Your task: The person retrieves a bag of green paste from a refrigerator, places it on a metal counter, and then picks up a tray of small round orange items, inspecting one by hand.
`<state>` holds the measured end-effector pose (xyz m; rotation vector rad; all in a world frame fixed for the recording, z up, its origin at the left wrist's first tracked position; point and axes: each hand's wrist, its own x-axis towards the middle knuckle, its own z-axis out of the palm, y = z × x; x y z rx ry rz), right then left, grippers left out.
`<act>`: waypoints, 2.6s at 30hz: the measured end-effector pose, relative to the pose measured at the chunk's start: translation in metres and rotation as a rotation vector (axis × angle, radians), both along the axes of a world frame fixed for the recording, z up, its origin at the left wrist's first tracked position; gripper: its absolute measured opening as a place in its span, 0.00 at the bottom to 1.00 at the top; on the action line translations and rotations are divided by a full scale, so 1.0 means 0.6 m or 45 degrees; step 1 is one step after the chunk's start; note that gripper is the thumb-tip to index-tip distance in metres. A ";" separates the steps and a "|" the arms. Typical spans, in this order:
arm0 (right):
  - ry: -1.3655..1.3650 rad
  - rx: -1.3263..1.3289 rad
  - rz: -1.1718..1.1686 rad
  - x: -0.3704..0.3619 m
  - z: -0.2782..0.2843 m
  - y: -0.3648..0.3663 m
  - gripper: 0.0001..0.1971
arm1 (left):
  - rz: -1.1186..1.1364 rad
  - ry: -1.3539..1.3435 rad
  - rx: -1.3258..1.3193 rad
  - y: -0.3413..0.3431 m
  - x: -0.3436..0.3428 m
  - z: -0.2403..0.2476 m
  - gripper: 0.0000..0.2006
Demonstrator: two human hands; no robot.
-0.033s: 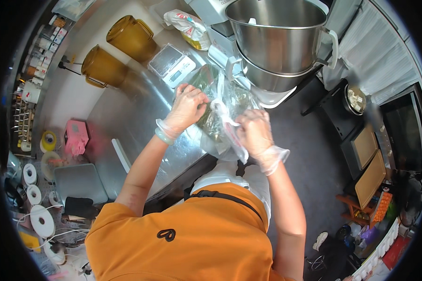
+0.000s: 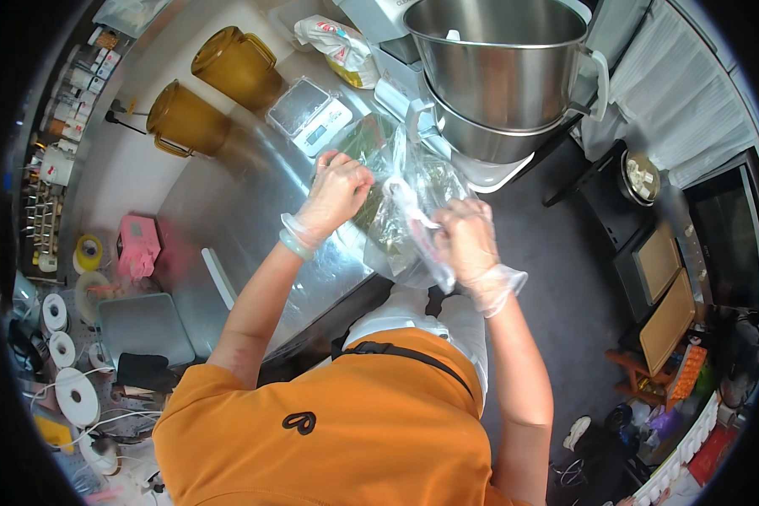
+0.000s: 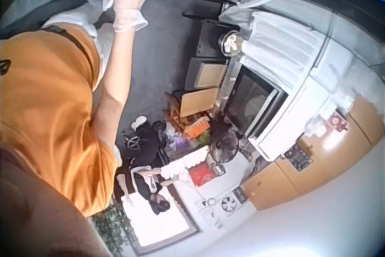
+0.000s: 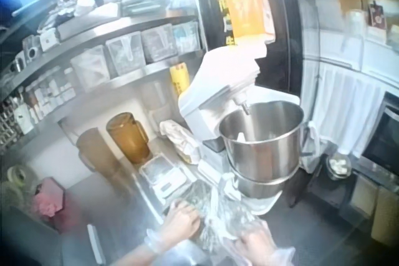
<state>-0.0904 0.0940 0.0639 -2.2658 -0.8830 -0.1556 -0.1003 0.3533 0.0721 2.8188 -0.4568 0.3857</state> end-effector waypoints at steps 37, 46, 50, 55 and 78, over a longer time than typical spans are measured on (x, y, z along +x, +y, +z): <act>0.390 0.520 -0.209 -0.094 -0.025 -0.141 0.07 | 0.652 -0.100 -1.499 0.089 -0.112 0.041 0.07; 0.013 0.452 -0.387 -0.124 0.170 -0.143 0.19 | 0.680 -0.315 -1.239 0.028 -0.134 0.151 0.11; -0.104 0.593 0.325 -0.127 0.228 -0.072 0.21 | 0.565 -0.695 -0.673 -0.023 -0.111 0.193 0.17; 0.064 -0.269 -0.058 -0.076 0.030 0.047 0.30 | -0.052 -0.934 -0.488 -0.097 -0.123 0.196 0.11; 0.248 -0.096 0.389 -0.145 -0.042 0.054 0.08 | -0.533 0.122 0.108 -0.181 -0.050 0.046 0.03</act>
